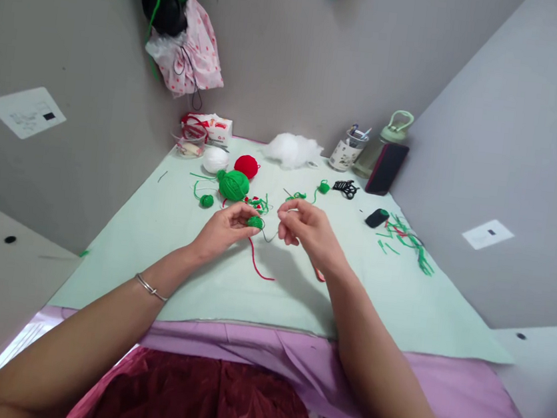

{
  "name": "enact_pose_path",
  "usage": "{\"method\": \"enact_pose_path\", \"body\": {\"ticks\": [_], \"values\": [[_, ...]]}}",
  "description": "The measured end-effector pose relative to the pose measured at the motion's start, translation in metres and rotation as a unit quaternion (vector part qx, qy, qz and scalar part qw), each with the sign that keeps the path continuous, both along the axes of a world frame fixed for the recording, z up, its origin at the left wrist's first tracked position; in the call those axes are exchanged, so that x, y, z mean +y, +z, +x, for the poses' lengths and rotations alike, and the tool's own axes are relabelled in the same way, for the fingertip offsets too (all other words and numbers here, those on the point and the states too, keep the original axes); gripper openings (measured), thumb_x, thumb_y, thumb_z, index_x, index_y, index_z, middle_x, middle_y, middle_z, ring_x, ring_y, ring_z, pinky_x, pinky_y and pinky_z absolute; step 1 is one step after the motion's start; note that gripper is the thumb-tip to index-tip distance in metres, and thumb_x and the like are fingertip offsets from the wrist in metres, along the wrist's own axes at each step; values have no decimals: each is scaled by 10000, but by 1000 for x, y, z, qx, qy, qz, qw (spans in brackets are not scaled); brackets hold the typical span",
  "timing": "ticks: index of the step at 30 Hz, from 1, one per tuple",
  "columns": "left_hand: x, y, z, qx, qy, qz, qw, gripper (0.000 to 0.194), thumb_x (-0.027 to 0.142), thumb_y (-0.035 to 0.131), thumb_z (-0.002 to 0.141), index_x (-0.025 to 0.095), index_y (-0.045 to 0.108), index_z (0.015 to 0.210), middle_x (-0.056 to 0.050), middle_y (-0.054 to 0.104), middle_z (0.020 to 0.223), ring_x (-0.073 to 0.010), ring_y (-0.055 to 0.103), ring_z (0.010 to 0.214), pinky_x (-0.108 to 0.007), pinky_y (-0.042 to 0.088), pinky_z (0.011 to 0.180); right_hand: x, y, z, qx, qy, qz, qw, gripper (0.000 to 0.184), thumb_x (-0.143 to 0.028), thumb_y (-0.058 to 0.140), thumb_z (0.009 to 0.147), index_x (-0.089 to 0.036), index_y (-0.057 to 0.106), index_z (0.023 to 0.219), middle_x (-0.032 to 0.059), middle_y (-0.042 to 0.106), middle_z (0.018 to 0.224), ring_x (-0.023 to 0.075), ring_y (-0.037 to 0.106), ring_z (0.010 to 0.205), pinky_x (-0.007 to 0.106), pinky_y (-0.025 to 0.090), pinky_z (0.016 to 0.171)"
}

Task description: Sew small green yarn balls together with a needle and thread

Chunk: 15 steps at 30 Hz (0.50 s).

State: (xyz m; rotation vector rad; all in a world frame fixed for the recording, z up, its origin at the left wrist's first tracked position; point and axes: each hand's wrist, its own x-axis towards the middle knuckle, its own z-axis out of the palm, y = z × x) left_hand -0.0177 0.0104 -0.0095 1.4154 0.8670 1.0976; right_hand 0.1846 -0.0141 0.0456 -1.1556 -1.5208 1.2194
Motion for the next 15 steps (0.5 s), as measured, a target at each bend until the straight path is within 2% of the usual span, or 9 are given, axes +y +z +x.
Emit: {"method": "enact_pose_path", "body": {"ticks": [3,6,8,10,13,15], "values": [[0,0,-1,-3,-1,5,1000,330,303,833,690,189,682,959,-38,688,955,-184,635,917,-335,494,881,4,-15,-9,-90,23,3,996,193,-369,602,886,-177,590,886,-20,631,582,94,513,483,217,395,496],[0,0,-1,-7,-3,7,1000,331,294,830,688,189,681,965,-38,688,963,-188,638,940,-334,498,885,3,-22,-16,-133,27,36,990,170,-326,575,893,-175,599,820,-30,595,553,87,483,481,215,365,499],[-1,0,0,-16,-10,3,1000,340,284,834,680,187,677,966,-37,687,960,-186,640,928,-332,501,875,2,-22,-18,-116,38,44,991,184,-329,584,888,-173,601,794,-42,558,531,80,452,479,212,337,490],[-2,1,1,-25,-20,-2,999,349,274,832,682,191,677,984,-35,690,953,-184,643,910,-330,501,859,2,-19,-17,-78,68,22,994,207,-364,608,882,-170,609,810,-50,541,522,77,433,473,210,331,480],[-2,2,1,-35,-23,3,999,327,265,819,699,197,693,993,-39,700,959,-187,644,915,-332,493,864,3,-17,-13,-32,105,-13,994,282,-437,619,894,-157,653,886,-46,559,547,73,444,477,207,354,483],[-2,3,-1,-37,-16,10,999,301,268,809,712,195,704,985,-44,705,972,-190,642,923,-335,485,876,3,-16,-11,-21,103,-8,994,324,-462,617,907,-150,695,944,-42,572,571,68,452,485,205,367,491]]}}
